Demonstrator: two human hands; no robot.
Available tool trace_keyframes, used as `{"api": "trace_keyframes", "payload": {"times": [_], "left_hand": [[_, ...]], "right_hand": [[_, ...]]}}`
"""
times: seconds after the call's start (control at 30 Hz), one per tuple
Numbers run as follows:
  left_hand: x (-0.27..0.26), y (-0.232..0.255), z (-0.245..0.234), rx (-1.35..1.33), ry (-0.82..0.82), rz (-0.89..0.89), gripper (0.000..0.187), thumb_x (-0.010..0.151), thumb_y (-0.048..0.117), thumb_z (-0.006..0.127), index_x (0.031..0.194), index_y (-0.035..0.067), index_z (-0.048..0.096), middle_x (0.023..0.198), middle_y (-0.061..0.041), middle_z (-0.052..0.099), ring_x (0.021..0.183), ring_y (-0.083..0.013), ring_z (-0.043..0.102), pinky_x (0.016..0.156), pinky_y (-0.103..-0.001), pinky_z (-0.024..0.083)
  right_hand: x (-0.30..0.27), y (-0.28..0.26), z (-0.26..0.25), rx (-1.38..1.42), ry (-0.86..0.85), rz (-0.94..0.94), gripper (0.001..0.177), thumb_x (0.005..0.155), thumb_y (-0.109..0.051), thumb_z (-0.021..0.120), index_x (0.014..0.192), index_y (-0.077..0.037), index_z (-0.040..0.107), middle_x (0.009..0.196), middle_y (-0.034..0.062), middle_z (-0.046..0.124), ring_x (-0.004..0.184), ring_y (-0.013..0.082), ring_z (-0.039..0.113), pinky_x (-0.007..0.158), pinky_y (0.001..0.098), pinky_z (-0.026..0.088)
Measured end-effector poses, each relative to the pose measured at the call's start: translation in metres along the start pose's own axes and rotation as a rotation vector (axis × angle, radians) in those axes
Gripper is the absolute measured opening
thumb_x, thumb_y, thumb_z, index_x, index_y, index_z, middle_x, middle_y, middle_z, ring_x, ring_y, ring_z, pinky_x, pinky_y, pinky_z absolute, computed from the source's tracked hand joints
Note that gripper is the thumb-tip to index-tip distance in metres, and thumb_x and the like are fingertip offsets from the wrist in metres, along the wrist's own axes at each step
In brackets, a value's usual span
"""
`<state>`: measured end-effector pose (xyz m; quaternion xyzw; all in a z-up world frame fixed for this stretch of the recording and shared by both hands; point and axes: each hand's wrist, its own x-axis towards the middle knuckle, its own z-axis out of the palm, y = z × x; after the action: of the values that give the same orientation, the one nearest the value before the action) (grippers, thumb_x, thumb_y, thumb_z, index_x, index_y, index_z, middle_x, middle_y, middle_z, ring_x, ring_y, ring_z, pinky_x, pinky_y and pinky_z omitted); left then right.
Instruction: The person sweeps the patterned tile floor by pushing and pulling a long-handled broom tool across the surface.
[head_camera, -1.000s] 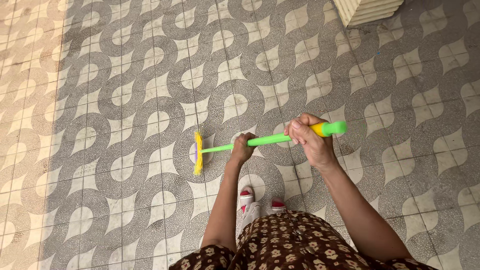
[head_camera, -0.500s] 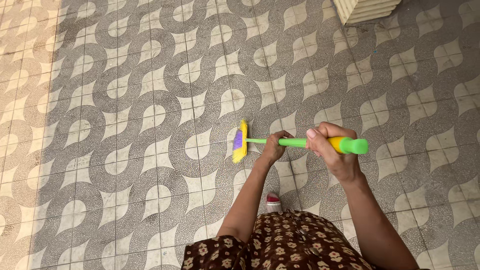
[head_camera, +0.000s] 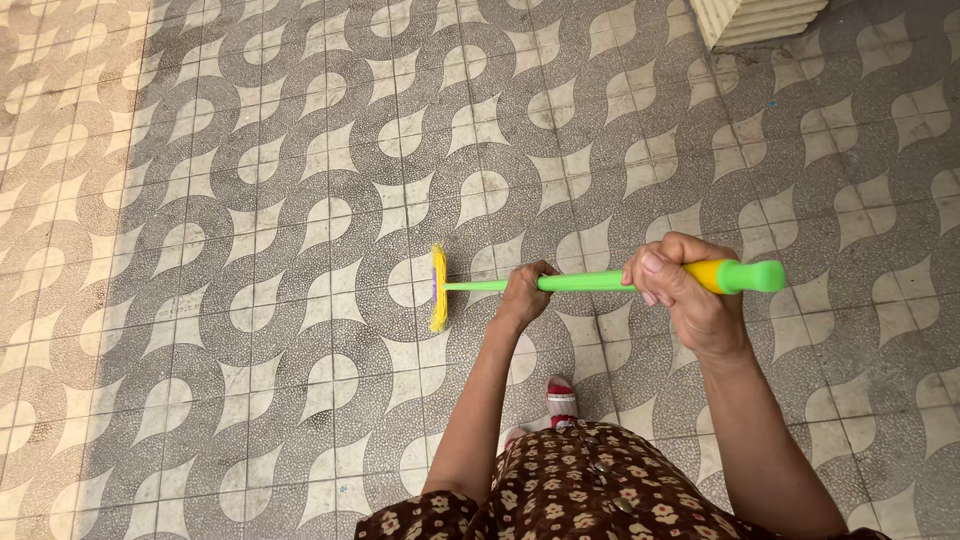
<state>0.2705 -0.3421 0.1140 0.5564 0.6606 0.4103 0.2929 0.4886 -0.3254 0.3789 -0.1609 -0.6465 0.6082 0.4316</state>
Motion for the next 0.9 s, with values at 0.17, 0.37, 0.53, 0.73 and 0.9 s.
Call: {"api": "trace_keyframes", "payload": {"times": [0.17, 0.37, 0.53, 0.73, 0.9], "left_hand": [[-0.032, -0.075, -0.006, 0.204, 0.052, -0.193, 0.012, 0.083, 0.010, 0.073, 0.095, 0.011, 0.076, 0.089, -0.020, 0.075, 0.090, -0.0395, 0.071, 0.083, -0.048, 0.056], [-0.049, -0.107, 0.027, 0.158, 0.016, -0.210, 0.013, 0.086, 0.013, 0.073, 0.099, 0.011, 0.075, 0.091, -0.021, 0.074, 0.091, -0.0411, 0.070, 0.082, -0.048, 0.056], [-0.042, -0.062, 0.055, 0.022, -0.059, -0.061, 0.019, 0.086, 0.001, 0.065, 0.101, 0.009, 0.074, 0.092, -0.020, 0.074, 0.091, -0.0379, 0.073, 0.081, -0.045, 0.057], [-0.045, 0.022, 0.032, -0.085, -0.173, 0.108, 0.020, 0.082, -0.003, 0.067, 0.099, 0.007, 0.071, 0.092, -0.015, 0.076, 0.092, -0.0326, 0.075, 0.080, -0.040, 0.057], [-0.069, 0.051, 0.009, -0.076, -0.199, 0.090, 0.017, 0.082, 0.000, 0.070, 0.097, 0.006, 0.071, 0.091, -0.016, 0.075, 0.091, -0.0331, 0.074, 0.079, -0.041, 0.057]], "right_hand": [[-0.006, 0.047, 0.021, 0.115, 0.004, 0.079, 0.038, 0.107, -0.013, 0.056, 0.072, -0.016, 0.044, 0.062, -0.0026, 0.043, 0.062, 0.0120, 0.049, 0.085, 0.0417, 0.055], [-0.022, 0.051, 0.036, 0.021, 0.084, 0.182, 0.036, 0.105, -0.014, 0.055, 0.069, -0.014, 0.046, 0.061, -0.0029, 0.043, 0.060, 0.0104, 0.047, 0.079, 0.0386, 0.055], [-0.042, 0.004, 0.049, -0.209, 0.109, 0.133, 0.039, 0.102, -0.011, 0.058, 0.064, -0.011, 0.047, 0.059, -0.0001, 0.049, 0.054, 0.0087, 0.046, 0.060, 0.0308, 0.050], [-0.066, -0.045, 0.074, -0.384, 0.117, 0.137, 0.033, 0.097, -0.009, 0.062, 0.065, -0.006, 0.054, 0.063, 0.0048, 0.059, 0.053, 0.0083, 0.049, 0.049, 0.0275, 0.042], [-0.087, -0.062, 0.074, -0.286, 0.087, -0.030, 0.034, 0.101, -0.011, 0.062, 0.069, -0.007, 0.053, 0.065, 0.0029, 0.056, 0.059, 0.0099, 0.052, 0.065, 0.0295, 0.051]]}}
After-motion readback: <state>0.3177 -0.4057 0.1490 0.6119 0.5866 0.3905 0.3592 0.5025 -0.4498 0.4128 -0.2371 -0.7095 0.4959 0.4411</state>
